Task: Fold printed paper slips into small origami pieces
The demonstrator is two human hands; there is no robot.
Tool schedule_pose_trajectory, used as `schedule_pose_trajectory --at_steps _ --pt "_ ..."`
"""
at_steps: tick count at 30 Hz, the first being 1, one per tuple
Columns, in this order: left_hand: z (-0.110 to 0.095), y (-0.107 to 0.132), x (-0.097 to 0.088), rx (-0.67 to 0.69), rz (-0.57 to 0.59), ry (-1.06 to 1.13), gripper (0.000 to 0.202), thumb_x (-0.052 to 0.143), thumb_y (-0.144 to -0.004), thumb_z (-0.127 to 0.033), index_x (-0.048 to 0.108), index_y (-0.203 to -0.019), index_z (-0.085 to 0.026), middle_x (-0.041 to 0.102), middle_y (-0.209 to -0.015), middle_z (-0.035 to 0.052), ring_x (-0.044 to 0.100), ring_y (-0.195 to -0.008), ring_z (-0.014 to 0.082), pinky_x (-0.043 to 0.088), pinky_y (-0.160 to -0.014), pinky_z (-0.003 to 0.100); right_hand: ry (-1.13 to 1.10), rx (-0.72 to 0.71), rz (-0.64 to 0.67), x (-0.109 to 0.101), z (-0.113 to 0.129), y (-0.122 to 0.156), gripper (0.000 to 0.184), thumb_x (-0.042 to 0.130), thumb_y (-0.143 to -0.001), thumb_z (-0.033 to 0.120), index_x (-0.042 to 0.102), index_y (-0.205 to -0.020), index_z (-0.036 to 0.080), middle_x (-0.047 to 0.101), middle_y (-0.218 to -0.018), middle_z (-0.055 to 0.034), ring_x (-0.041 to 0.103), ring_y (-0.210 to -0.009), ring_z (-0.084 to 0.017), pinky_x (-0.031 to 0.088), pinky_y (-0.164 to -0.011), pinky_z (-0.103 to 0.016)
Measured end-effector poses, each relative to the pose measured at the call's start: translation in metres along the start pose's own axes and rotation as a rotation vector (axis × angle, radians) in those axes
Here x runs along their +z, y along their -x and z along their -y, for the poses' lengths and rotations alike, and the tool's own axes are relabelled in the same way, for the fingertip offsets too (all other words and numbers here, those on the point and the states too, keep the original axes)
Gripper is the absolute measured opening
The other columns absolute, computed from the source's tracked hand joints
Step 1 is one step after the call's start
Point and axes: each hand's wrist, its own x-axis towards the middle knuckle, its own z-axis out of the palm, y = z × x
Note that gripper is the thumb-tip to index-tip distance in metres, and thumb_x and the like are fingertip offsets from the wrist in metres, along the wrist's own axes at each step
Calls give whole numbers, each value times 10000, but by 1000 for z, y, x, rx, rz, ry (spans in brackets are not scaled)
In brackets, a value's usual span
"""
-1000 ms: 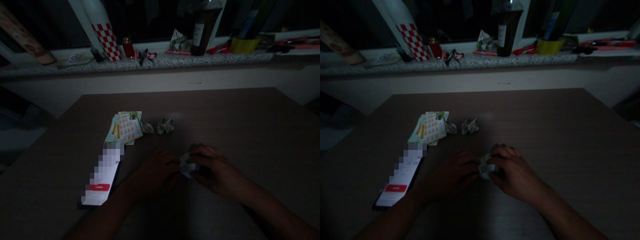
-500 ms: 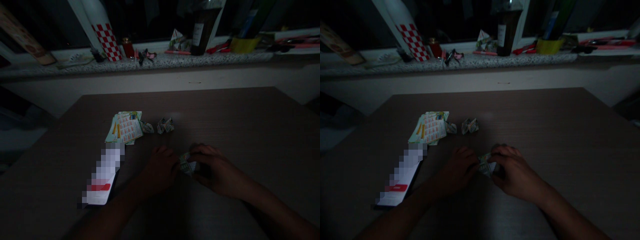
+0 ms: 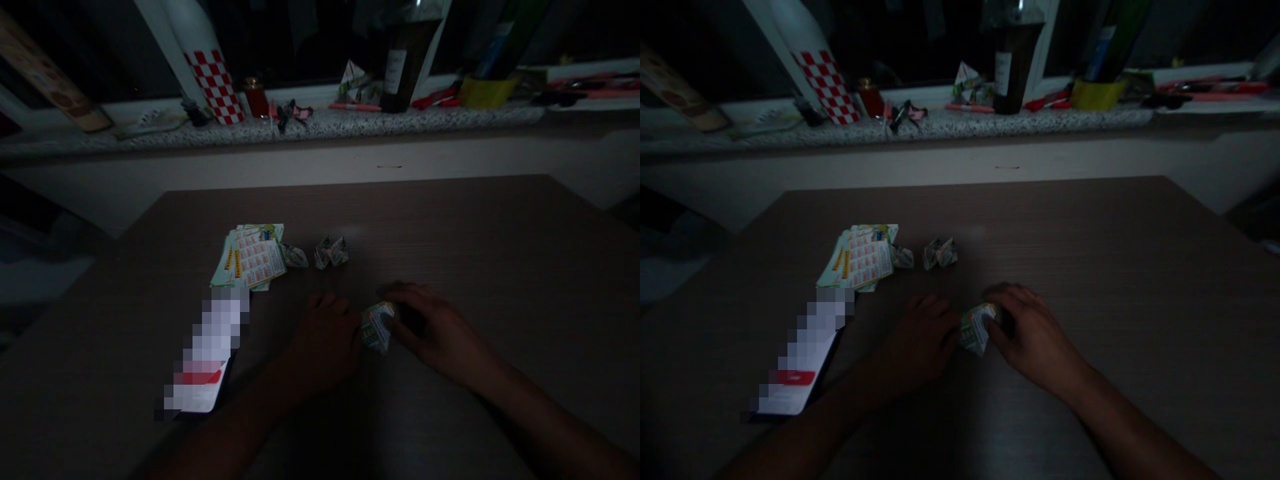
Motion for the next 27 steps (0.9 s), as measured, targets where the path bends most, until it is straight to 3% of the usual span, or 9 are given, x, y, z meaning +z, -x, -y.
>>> schedule_pose_trajectory --at_steps 6,9,13,20,23,27 --pt "0 0 2 1 -7 -10 169 455 -898 -240 609 -903 -172 604 -927 72 522 -916 251 389 -836 439 -166 46 -104 6 4 1 266 582 -828 166 596 -1088 223 623 -953 -61 624 -857 -202 521 -773 -349" --pt "0 -1 3 -1 -18 -11 153 466 -886 -236 604 -881 -170 608 -929 76 525 -922 255 393 -827 437 -208 25 -134 10 9 1 300 580 -822 147 595 -1112 222 612 -975 -66 627 -810 -181 531 -739 -323" --pt "-1 -2 2 -3 -16 -6 157 460 -882 -227 603 -863 -167 613 -916 76 530 -909 253 395 -810 429 -217 -46 -113 14 13 2 333 580 -811 123 598 -1128 222 611 -1063 -84 635 -908 -197 544 -776 -315" --pt "0 -3 2 5 -15 -8 160 466 -879 -234 609 -867 -165 616 -917 77 533 -914 250 390 -817 421 -120 -126 -81 9 12 4 319 569 -838 135 594 -1138 238 601 -1128 -98 630 -966 -214 547 -810 -345" --pt "0 -3 2 11 -16 0 163 468 -883 -237 614 -869 -164 620 -922 76 537 -919 246 387 -834 423 31 -189 -108 1 10 4 270 596 -841 168 629 -1098 242 603 -1175 -98 573 -1100 -261 491 -908 -429" --pt "0 -3 1 8 5 9 180 458 -893 -243 620 -882 -165 625 -921 76 544 -913 243 392 -830 423 126 -285 -54 -5 8 1 200 638 -834 225 675 -1029 255 672 -1083 -71 568 -1089 -279 434 -916 -476"
